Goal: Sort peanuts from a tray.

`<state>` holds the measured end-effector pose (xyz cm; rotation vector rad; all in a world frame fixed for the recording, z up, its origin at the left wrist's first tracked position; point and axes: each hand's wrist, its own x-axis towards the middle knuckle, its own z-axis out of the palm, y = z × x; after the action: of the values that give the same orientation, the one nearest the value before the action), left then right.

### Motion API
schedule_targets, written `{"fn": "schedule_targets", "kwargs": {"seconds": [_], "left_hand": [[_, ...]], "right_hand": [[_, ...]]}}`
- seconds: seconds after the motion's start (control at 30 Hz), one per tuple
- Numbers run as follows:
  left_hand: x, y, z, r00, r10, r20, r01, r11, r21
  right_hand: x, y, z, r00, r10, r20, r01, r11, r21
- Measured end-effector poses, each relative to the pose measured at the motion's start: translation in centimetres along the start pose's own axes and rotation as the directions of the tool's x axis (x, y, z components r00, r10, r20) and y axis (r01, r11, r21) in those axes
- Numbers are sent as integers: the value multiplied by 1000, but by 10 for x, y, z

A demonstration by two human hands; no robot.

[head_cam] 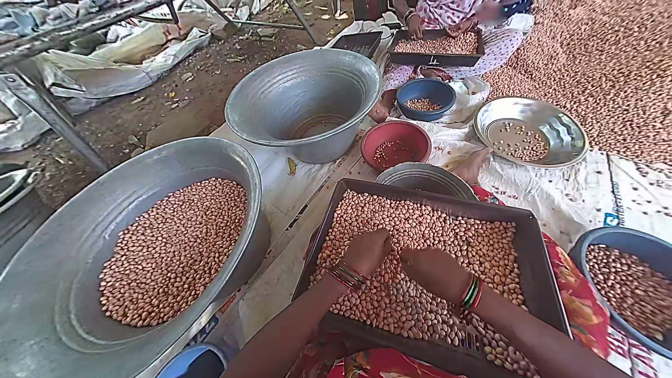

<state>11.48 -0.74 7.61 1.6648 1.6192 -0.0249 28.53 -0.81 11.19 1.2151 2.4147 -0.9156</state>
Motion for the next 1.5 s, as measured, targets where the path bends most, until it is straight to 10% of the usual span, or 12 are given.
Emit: {"fn": "schedule_targets", "kwargs": {"seconds": [0.1, 0.2, 0.27, 0.57, 0.7, 0.83, 0.97, 1.1, 1.23, 1.37, 1.43, 1.5], "left_hand": [[-4, -22, -6, 960, -82, -268, -133, 709, -692], [-7, -34, -10, 933, -209, -294, -285, 70, -956], [-13, -43, -10, 940, -200, -275, -298, -91, -950], [-31, -45, 5, 963, -234, -137, -61, 305, -950], [-28, -20, 19, 980, -162, 118, 124, 25, -992], [-19, -1, 27, 995, -92, 23, 6, -181, -983], [-19, 6, 23, 975, -202, -91, -154, -320, -935], [-20, 4, 18, 943, -292, -161, -246, -280, -928], [-11, 12, 19, 956, -264, -128, -172, -152, -973], [-2, 22, 28, 984, -36, -177, -143, 438, -887], [5, 27, 28, 982, 128, -137, -181, 838, -515], [14, 40, 28, 981, 192, 20, -187, 972, -143]], "right_hand": [[13, 2, -20, 737, -84, -670, 126, 992, 14], [25, -5, -21, 872, -148, -466, 236, 962, 136], [42, -11, -3, 974, -139, -178, 160, 981, 114], [59, -11, 11, 996, -15, -83, 28, 987, 155], [30, -33, -15, 936, -223, -272, 243, 969, 42], [49, -3, -22, 841, -179, -510, 189, 981, -33], [50, 64, 23, 942, -93, -322, 124, 989, 79], [-16, 111, 66, 931, -219, -293, 213, 976, -52], [-49, 142, 20, 965, 146, -218, -155, 988, -26], [-43, 96, 50, 865, -235, -444, 237, 970, -52], [-33, 63, 81, 789, -461, -405, 471, 878, -84], [-30, 46, 102, 772, -577, -266, 568, 814, -120]]}}
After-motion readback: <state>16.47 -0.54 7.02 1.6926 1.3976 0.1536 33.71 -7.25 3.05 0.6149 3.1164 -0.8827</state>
